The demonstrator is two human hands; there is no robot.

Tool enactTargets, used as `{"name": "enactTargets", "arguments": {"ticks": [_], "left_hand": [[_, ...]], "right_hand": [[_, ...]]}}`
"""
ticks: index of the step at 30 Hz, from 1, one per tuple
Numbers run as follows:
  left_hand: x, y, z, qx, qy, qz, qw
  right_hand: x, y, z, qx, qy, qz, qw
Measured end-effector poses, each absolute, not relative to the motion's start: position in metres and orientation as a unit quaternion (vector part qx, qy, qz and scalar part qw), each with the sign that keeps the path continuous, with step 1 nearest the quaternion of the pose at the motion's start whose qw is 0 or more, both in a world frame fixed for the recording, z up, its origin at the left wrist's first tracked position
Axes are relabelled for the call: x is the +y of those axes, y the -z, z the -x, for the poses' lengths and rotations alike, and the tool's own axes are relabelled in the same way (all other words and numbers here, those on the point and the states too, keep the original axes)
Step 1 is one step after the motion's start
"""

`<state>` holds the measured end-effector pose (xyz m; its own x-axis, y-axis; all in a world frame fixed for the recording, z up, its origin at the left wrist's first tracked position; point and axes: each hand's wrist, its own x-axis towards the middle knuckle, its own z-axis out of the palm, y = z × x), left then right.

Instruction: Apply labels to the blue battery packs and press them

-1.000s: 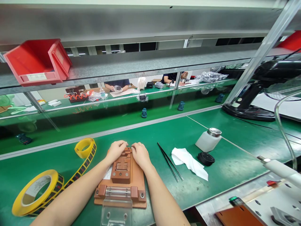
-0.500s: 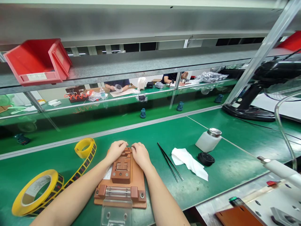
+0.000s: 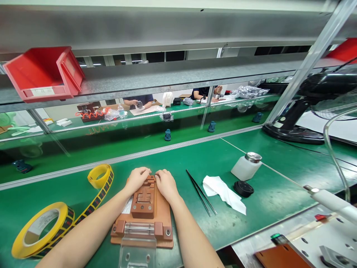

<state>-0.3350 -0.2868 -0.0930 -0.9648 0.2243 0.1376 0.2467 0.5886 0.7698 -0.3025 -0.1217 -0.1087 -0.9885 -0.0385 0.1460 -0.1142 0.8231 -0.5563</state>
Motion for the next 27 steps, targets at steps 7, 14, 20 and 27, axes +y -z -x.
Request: {"name": "enactTargets", "arguments": {"ticks": [7,14,20,27], "left_hand": [[-0.2864,0.0933,0.3358,-0.892,0.433,0.131,0.012],[-0.2866,0.0956,0.3372,-0.892,0.432,0.132,0.015],[-0.2867,0.0968,0.3379,-0.893,0.431,0.131,0.014],[-0.2868,0.0959,0.3371,-0.894,0.428,0.134,0.015]], "right_hand": [[-0.1218,0.1088,0.302,-0.953,-0.292,-0.041,0.067],[-0.1222,0.1075,0.3013,-0.953,-0.293,-0.044,0.068],[-0.1223,0.1078,0.3012,-0.953,-0.29,-0.044,0.07],[-0.1221,0.108,0.3013,-0.953,-0.291,-0.043,0.068]]}}
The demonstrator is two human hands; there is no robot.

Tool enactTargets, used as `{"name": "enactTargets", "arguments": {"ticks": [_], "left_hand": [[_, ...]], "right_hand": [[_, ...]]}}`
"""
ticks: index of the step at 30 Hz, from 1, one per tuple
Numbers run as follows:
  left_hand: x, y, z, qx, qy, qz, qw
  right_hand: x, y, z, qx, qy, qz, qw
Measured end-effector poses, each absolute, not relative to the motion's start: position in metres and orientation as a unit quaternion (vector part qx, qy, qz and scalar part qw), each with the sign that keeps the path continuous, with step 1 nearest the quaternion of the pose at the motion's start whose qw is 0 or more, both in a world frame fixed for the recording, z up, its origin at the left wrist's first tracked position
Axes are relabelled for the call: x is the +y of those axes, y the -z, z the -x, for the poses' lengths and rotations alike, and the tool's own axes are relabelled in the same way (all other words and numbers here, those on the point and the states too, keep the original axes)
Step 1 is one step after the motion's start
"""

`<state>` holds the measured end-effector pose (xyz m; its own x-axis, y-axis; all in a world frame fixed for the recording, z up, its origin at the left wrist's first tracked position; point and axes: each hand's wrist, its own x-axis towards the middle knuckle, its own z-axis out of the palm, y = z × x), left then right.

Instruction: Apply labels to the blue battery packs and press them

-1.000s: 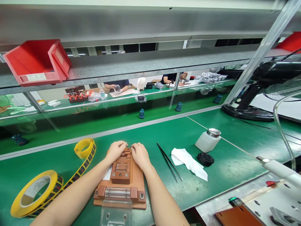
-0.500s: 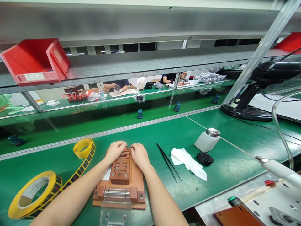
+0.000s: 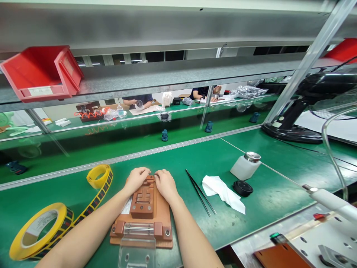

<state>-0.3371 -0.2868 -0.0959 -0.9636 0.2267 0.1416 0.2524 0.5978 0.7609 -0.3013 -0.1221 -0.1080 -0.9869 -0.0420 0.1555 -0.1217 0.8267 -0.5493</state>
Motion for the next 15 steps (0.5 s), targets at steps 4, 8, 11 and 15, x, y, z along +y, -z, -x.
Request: {"name": "enactTargets", "arguments": {"ticks": [4,8,11,15], "left_hand": [[-0.2869,0.0956,0.3371,-0.893,0.429,0.136,0.015],[-0.287,0.0959,0.3377,-0.891,0.432,0.136,0.014],[-0.2869,0.0962,0.3376,-0.891,0.433,0.135,0.014],[-0.2867,0.097,0.3379,-0.891,0.434,0.131,0.014]], "right_hand": [[-0.1218,0.1091,0.3016,-0.953,-0.293,-0.044,0.069],[-0.1213,0.1103,0.3021,-0.952,-0.295,-0.045,0.071],[-0.121,0.1116,0.3026,-0.951,-0.296,-0.045,0.072],[-0.1208,0.1133,0.303,-0.95,-0.298,-0.045,0.077]]}}
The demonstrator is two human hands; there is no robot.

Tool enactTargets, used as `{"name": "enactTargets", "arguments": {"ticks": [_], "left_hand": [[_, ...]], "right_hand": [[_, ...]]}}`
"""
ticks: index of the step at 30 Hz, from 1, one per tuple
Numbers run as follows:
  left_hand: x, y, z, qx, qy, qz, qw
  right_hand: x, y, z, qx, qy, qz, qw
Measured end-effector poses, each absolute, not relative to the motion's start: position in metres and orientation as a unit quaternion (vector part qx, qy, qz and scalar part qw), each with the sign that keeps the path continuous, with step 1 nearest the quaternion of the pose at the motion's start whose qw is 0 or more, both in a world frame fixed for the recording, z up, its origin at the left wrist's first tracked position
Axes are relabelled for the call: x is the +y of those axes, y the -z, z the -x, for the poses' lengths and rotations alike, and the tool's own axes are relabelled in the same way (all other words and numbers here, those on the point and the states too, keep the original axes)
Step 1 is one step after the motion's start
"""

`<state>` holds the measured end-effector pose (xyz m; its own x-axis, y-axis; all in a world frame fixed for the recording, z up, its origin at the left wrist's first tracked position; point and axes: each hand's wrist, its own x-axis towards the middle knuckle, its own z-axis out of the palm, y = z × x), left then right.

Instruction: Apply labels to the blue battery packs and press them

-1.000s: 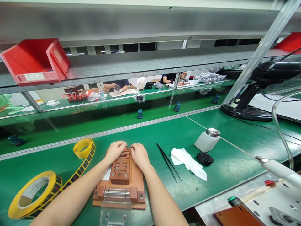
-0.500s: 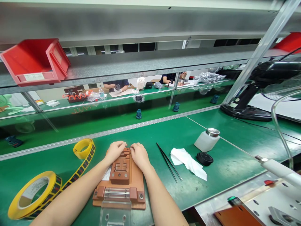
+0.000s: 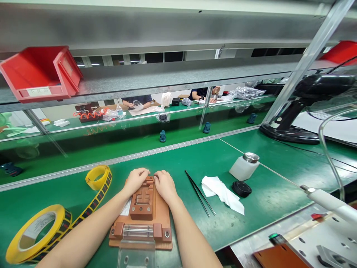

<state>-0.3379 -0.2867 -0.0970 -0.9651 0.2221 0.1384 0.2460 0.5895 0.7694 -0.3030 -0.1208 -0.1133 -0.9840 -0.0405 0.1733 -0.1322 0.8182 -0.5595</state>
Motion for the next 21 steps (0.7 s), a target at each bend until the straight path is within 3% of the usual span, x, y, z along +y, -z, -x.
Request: {"name": "enactTargets", "arguments": {"ticks": [21], "left_hand": [[-0.28,0.083,0.357,-0.896,0.422,0.136,-0.006]], "right_hand": [[-0.111,0.113,0.322,-0.918,-0.382,-0.007,0.11]]}}
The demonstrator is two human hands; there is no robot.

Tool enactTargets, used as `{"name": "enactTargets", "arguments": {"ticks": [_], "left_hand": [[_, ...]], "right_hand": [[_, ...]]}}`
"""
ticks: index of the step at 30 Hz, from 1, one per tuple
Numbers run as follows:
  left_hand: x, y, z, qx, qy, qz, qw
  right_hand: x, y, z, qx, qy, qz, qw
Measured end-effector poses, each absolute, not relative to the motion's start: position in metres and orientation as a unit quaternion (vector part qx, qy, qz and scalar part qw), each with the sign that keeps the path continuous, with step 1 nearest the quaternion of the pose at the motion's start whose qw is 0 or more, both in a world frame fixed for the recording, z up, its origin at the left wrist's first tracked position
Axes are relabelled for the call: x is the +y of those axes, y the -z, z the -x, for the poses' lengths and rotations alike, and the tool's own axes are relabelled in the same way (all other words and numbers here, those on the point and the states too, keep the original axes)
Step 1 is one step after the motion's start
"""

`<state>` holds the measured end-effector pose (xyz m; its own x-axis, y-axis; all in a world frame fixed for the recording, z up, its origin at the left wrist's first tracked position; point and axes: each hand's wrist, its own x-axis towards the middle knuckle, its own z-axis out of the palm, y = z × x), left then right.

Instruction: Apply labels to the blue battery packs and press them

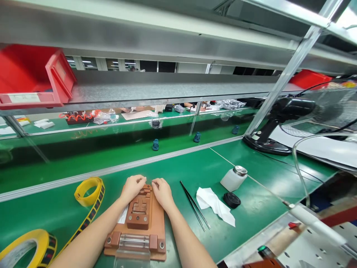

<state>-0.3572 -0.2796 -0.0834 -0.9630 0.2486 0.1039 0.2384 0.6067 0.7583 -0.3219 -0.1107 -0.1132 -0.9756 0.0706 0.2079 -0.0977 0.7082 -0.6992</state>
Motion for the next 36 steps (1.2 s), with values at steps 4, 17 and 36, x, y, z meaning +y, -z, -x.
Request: {"name": "enactTargets", "arguments": {"ticks": [4,17,36], "left_hand": [[-0.28,0.083,0.364,0.889,-0.435,-0.144,0.015],[-0.282,0.09,0.382,0.873,-0.464,-0.147,0.044],[-0.316,0.04,0.332,0.617,-0.738,-0.039,0.271]], "right_hand": [[-0.098,0.102,0.378,-0.918,-0.384,0.033,0.097],[-0.096,0.06,0.559,-0.921,-0.343,0.144,0.121],[-0.109,0.007,0.321,-0.693,-0.678,-0.243,-0.039]]}}
